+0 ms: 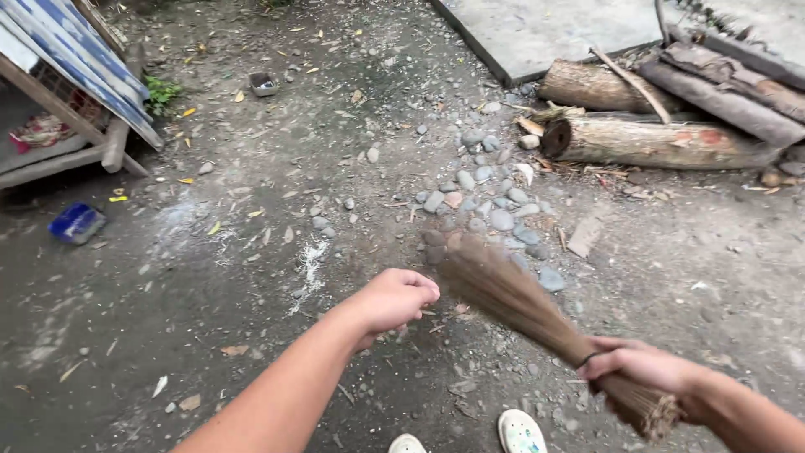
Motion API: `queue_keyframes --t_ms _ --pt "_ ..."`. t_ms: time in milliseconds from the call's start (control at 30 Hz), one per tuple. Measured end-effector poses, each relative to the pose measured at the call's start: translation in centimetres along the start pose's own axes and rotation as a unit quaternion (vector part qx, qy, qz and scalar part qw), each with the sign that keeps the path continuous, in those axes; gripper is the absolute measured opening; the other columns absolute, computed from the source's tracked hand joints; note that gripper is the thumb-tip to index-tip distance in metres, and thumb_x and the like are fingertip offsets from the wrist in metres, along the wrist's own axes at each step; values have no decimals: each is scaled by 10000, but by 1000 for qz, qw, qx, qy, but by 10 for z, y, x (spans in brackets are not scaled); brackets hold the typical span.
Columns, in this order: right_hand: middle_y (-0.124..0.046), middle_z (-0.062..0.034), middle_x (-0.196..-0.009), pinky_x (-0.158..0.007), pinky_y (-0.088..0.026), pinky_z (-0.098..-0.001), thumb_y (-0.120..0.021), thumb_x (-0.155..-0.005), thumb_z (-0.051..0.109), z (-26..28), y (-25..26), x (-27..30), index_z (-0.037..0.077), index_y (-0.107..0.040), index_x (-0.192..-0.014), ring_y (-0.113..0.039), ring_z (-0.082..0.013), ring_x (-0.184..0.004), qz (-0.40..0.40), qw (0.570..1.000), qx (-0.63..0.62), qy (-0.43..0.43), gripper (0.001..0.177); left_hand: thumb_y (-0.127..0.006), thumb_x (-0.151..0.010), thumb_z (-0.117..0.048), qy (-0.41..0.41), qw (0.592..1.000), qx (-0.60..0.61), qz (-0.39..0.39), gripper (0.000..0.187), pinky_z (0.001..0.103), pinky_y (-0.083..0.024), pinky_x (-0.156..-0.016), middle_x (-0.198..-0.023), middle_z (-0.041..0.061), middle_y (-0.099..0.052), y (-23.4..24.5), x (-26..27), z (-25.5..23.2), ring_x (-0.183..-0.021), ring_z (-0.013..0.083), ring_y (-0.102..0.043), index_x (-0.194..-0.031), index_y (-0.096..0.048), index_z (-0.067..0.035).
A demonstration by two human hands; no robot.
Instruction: The recorder walks through an outdoor residential area while holding and occasionally using a broom made of sticks.
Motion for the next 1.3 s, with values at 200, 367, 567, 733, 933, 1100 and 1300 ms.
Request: queue_keyframes --t_ms 200,367,567,733,933,1100,1300 --pt "-569 -126 -729 -478 -527 -436 -622 -941 159 -19 38 -124 12 -571 -1088 -571 -256 -533 -127 976 -177 -2 214 -663 -911 -276 -11 999 25 -35 296 344 -471 -671 -973 47 -702 3 12 13 -823 144 -596 -1134 -750 -102" --pt "-604 -117 -702 -471 -542 -380 -660 -894 150 -15 -128 -209 10 -555 -992 -601 -252 -526 140 987 -67 -46 200 -676 -889 -263 7 993 37 -109 302 345 -512 -809 -996 47 -740 13 42 47 -897 151 -643 -1123 -774 -101" --pt "-644 -123 -767 -507 -561 -323 -670 -886 162 28 -243 -95 14 -554 -1036 -640 -215 -582 297 950 54 -75 241 -660 -910 -277 56 983 79 -156 296 332 -528 -826 -1024 27 -741 14 86 73 -941 147 -680 -1140 -747 -113" --pt "-644 -114 -794 -531 -574 -349 -660 -850 169 62 -211 -25 46 -540 -1043 -633 -205 -603 272 962 13 -31 259 -642 -925 -294 52 976 121 -174 289 316 -503 -711 -989 16 -715 8 104 68 -862 128 -621 -1136 -748 -127" --pt "-617 -121 -773 -528 -557 -335 -663 -862 149 135 -152 22 53 -502 -1017 -607 -220 -595 214 973 -83 23 244 -649 -915 -287 11 972 112 -205 297 312 -505 -701 -1040 17 -710 11 98 17 -867 129 -618 -1138 -741 -114" --pt "-587 -108 -723 -504 -585 -286 -692 -871 139 173 -112 49 -1 -457 -1019 -626 -205 -566 182 962 -195 60 311 -635 -926 -285 -21 972 106 -207 321 309 -513 -780 -1119 -9 -705 12 100 -28 -924 132 -625 -1203 -705 -138" --pt "-636 -167 -749 -458 -552 -274 -638 -917 112 150 -55 21 -69 -512 -1210 -603 -204 -540 94 978 -185 33 367 -644 -930 -281 -19 971 118 -209 298 324 -499 -812 -1042 44 -724 14 102 -6 -887 148 -609 -1153 -748 -113"
Point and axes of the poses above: each hand's wrist, its own x-axis away from the middle knuckle, its own y-axis out of the back of the hand, z = x × y, the point moved 5 cm from there along -x, towards the middle knuckle
